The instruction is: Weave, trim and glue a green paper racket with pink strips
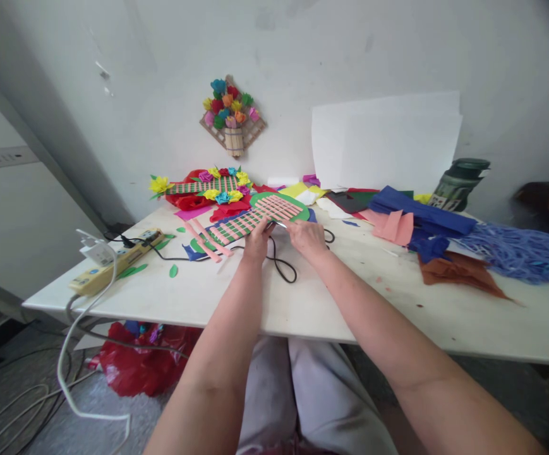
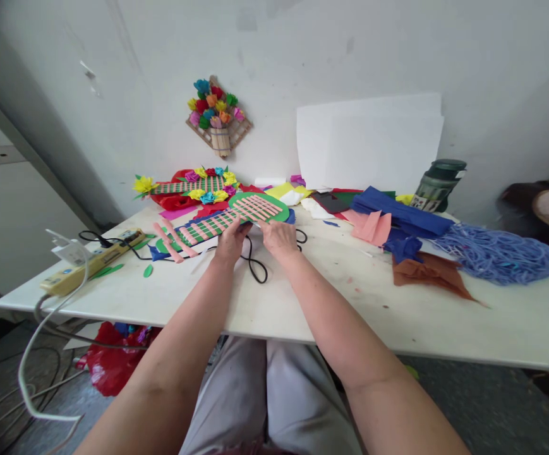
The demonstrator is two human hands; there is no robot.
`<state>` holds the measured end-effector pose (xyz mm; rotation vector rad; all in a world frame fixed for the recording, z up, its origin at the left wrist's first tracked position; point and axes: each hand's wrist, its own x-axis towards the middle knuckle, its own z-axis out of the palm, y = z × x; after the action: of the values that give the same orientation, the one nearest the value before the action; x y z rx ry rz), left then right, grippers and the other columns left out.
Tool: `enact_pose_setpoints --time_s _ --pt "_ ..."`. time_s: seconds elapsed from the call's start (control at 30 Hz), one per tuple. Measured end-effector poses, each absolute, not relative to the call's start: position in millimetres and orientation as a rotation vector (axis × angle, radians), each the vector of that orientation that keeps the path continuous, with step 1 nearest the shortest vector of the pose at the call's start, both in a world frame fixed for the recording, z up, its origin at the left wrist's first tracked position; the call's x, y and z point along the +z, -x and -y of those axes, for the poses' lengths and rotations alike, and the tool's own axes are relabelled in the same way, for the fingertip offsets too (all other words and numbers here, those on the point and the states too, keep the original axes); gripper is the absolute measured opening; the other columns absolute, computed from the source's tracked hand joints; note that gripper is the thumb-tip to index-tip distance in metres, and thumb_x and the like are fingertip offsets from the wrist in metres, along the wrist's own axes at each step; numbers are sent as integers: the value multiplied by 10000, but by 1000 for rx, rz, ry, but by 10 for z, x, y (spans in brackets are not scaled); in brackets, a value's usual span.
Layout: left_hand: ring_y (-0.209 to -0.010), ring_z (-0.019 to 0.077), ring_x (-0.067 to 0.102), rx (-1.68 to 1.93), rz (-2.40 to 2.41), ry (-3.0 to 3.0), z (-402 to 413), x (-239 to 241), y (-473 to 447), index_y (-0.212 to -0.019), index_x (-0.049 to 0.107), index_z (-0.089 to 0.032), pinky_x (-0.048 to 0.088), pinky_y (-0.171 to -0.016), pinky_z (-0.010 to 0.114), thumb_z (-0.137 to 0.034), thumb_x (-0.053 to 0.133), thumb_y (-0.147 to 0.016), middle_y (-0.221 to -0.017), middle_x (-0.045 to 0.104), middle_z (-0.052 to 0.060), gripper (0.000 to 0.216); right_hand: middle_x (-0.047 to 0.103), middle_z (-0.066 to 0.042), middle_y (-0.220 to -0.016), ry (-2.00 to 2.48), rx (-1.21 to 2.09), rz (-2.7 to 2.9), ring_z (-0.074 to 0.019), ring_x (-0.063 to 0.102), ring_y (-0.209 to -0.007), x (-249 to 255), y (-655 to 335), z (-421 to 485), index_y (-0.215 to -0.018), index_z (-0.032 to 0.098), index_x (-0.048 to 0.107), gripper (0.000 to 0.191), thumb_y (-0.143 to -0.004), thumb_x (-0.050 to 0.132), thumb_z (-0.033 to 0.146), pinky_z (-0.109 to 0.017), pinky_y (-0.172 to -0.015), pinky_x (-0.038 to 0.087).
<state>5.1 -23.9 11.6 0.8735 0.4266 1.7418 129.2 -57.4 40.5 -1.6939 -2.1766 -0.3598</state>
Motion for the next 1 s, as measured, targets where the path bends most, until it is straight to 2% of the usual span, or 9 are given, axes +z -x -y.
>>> enact_pose_setpoints --time_s 0.27,0.47,0.67,1.0 --pt "-1051 217 540 1743 -424 -873 240 116 -54 -1071 585 -228 429 -880 372 -215 644 -680 -1033 630 36 396 652 -87 -983 1711 -359 2132 -210 581 -846 402 -1301 568 -1195 272 525 369 -873 347 309 -296 -695 398" --pt "-1046 219 543 1751 -455 -817 237 133 -52 -1068 587 -228 418 -894 380 -247 642 -692 -1008 639 37 380 666 -89 -912 1764 -381 2090 -230 591 -835 421 -1380 574 -1054 258 629 324 -850 393 348 -319 -698 407" --pt "-1030 221 549 1767 -441 -764 234 149 -28 -1095 572 -229 416 -893 382 -301 650 -687 -1002 642 39 422 675 -60 -942 1729 -362 2059 -216 601 -849 432 -1429 568 -1135 280 585 354 -828 430 367 -308 -702 416" --pt "-1045 222 546 1710 -421 -843 201 106 -26 -1036 602 -215 413 -896 374 -233 658 -669 -1013 640 40 371 666 -46 -999 1579 -339 2152 -203 595 -877 370 -1388 556 -1246 295 479 417 -833 425 304 -311 -728 405"
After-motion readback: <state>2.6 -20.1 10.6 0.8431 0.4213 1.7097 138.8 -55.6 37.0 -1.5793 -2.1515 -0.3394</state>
